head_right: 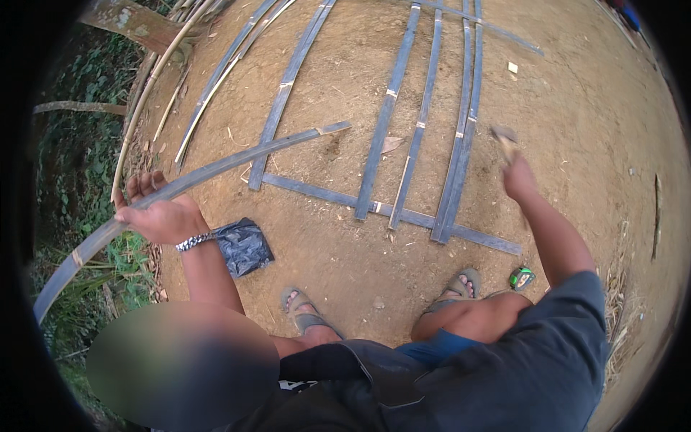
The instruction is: The person assembles a bamboo frame on the ground, using a hammer to drive nails into the joints and a tape measure to verify dimensions. They handle multiple bamboo strips, aligning them into a grid structure and securing them with nails.
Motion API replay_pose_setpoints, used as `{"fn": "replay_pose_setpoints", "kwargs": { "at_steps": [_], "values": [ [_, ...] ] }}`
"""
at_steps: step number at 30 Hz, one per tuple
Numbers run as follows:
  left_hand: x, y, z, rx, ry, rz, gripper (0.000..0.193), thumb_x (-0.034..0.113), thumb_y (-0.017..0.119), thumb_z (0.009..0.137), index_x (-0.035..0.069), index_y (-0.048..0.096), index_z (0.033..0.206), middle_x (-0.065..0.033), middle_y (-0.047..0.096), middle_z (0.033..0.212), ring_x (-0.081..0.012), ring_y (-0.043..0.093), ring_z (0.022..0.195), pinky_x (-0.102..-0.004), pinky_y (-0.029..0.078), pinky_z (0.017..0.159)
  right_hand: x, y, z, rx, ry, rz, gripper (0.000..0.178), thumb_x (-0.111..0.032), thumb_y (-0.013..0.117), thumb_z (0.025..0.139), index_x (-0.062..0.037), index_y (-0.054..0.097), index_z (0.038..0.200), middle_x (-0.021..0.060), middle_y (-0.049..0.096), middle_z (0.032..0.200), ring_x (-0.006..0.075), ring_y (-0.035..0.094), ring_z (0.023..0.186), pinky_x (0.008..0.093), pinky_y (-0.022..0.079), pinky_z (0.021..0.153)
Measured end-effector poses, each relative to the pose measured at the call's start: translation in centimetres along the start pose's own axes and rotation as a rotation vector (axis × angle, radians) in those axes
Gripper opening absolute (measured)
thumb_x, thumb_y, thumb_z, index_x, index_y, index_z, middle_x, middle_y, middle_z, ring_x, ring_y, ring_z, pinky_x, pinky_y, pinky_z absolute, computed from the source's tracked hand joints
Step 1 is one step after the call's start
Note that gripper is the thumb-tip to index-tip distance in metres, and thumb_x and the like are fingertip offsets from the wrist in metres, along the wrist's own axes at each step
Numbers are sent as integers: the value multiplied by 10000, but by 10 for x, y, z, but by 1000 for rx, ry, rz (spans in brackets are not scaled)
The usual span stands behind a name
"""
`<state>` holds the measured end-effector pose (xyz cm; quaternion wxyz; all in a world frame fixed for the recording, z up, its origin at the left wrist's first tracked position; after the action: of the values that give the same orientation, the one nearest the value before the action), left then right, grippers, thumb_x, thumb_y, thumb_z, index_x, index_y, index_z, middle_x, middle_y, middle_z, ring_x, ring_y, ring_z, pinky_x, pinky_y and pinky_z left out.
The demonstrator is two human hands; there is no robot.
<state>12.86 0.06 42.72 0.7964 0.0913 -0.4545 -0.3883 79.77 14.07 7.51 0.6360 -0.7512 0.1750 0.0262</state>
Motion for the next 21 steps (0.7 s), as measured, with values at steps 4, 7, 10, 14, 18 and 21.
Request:
{"fn": "replay_pose_setpoints", "kwargs": {
  "at_steps": [4,7,10,14,18,21],
  "values": [
    [4,17,41,-162,-138,-37,493,553,299,1092,119,486,1232,-73,565,926,-184,534,778,-375,494,722,154,7,-72,-24,261,-154,629,-153,645,939,-74,383,1505,279,560,1352,454,590,1205,515,492,989],
    [-6,30,78,-277,-258,-149,514,536,229,1103,108,485,1226,-89,551,930,-205,520,768,-386,491,733,259,12,-132,-39,466,-211,690,-191,694,922,-86,367,1520,248,552,1388,437,567,1247,513,472,1028],
    [-25,31,68,-331,-392,-238,533,531,198,1103,96,488,1208,-107,543,949,-228,516,780,-399,490,750,259,-5,-158,-59,639,-308,732,-295,728,914,-90,381,1525,213,541,1431,415,531,1310,508,444,1076],
    [-90,67,-47,-242,-767,-469,555,523,209,1102,71,531,1131,-125,552,926,-248,534,830,-444,490,830,240,-85,-110,589,445,-293,784,-495,737,885,-79,472,1494,183,514,1500,376,491,1369,503,382,1140],
    [-127,75,-172,-105,-993,-415,519,582,305,1075,144,559,1185,-105,615,930,-231,588,906,-461,473,916,-30,-124,-66,551,-391,127,647,-365,741,900,-70,531,1436,163,554,1458,366,477,1372,491,341,1152],
    [-136,84,-266,61,-1180,-419,478,562,354,1075,162,553,1244,-99,620,955,-228,600,942,-459,472,940,-167,-118,-113,127,-710,50,637,-300,734,903,-115,511,1470,161,564,1439,352,536,1303,462,397,1107]
  ]
}}
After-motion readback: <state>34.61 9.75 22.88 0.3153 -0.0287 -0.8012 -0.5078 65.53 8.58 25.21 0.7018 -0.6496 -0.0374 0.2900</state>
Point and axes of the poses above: each hand's wrist, its own z-axis towards the middle knuckle, its own y-axis out of the palm, x = y × z, the point moved 8 cm from there along z, towards the middle knuckle
